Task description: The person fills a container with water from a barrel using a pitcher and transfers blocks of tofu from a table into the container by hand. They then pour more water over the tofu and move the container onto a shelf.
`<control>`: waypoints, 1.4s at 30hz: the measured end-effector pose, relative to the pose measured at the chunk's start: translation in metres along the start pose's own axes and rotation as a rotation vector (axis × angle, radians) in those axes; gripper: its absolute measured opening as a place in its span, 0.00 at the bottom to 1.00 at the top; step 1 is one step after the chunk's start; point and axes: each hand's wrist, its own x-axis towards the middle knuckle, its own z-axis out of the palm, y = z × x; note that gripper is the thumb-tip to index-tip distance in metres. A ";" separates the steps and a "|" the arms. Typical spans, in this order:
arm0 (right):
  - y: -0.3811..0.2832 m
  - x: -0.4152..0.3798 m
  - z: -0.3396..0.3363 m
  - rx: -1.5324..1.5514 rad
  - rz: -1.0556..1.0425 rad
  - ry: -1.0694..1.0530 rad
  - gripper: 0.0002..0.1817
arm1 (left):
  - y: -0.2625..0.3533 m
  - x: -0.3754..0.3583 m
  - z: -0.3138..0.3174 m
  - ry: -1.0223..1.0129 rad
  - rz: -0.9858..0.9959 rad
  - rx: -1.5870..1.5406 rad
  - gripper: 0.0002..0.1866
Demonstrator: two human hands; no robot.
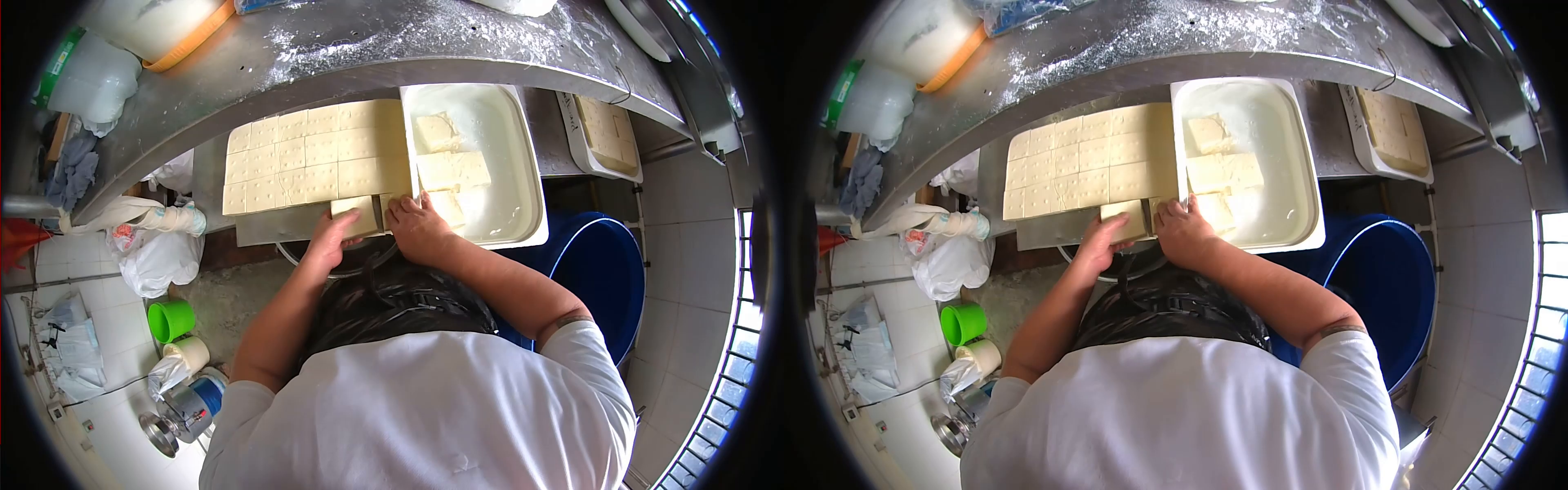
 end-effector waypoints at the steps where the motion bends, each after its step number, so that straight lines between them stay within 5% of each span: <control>1: 0.000 0.000 -0.002 0.002 0.002 0.001 0.27 | -0.002 0.002 -0.011 -0.001 -0.001 0.003 0.23; 4: 0.001 0.003 -0.019 0.065 0.014 -0.072 0.28 | 0.005 -0.001 -0.027 -0.120 0.002 -0.165 0.23; 6: 0.003 0.007 -0.021 0.323 0.148 0.287 0.34 | 0.021 -0.008 -0.018 -0.154 0.012 -0.195 0.21; 11: 0.019 0.023 -0.045 0.975 0.477 0.496 0.47 | 0.068 -0.007 0.050 -0.297 0.167 -0.202 0.22; 14: 0.055 0.026 -0.053 1.890 0.615 0.725 0.42 | 0.109 -0.025 0.106 -0.552 0.206 -0.224 0.27; 17: 0.113 0.016 -0.057 2.218 0.646 0.818 0.22 | 0.111 -0.015 0.106 -0.551 0.205 -0.116 0.27; 21: 0.213 0.012 -0.010 1.810 0.639 0.890 0.31 | 0.110 0.017 0.040 -0.030 0.467 0.445 0.29; 23: 0.241 0.017 0.002 1.521 0.809 0.899 0.33 | 0.101 0.063 -0.042 0.349 0.782 0.799 0.30; 26: 0.284 0.021 0.038 1.395 0.783 0.657 0.36 | 0.120 0.085 -0.164 0.842 0.730 1.149 0.29; 28: 0.279 0.024 0.042 1.281 0.888 0.481 0.33 | 0.132 0.081 -0.217 1.005 0.451 1.384 0.37; 31: 0.260 0.027 0.043 1.137 0.933 0.287 0.26 | 0.124 0.093 -0.271 0.925 0.126 1.101 0.46; 33: 0.286 0.023 0.088 1.222 0.827 0.406 0.25 | 0.116 0.090 -0.276 0.603 0.137 0.658 0.52; 35: 0.269 0.029 0.060 0.769 1.005 0.260 0.24 | 0.126 0.066 -0.244 0.483 0.091 0.658 0.48; 36: 0.249 0.035 0.046 0.779 0.980 0.250 0.24 | 0.118 0.077 -0.255 0.440 0.152 0.697 0.47; 38: 0.203 0.039 0.021 0.245 0.951 0.618 0.24 | 0.132 0.057 -0.229 0.458 0.147 0.708 0.44; 42: 0.089 0.055 -0.013 0.381 0.429 0.802 0.24 | 0.130 0.070 -0.247 0.374 0.144 0.583 0.38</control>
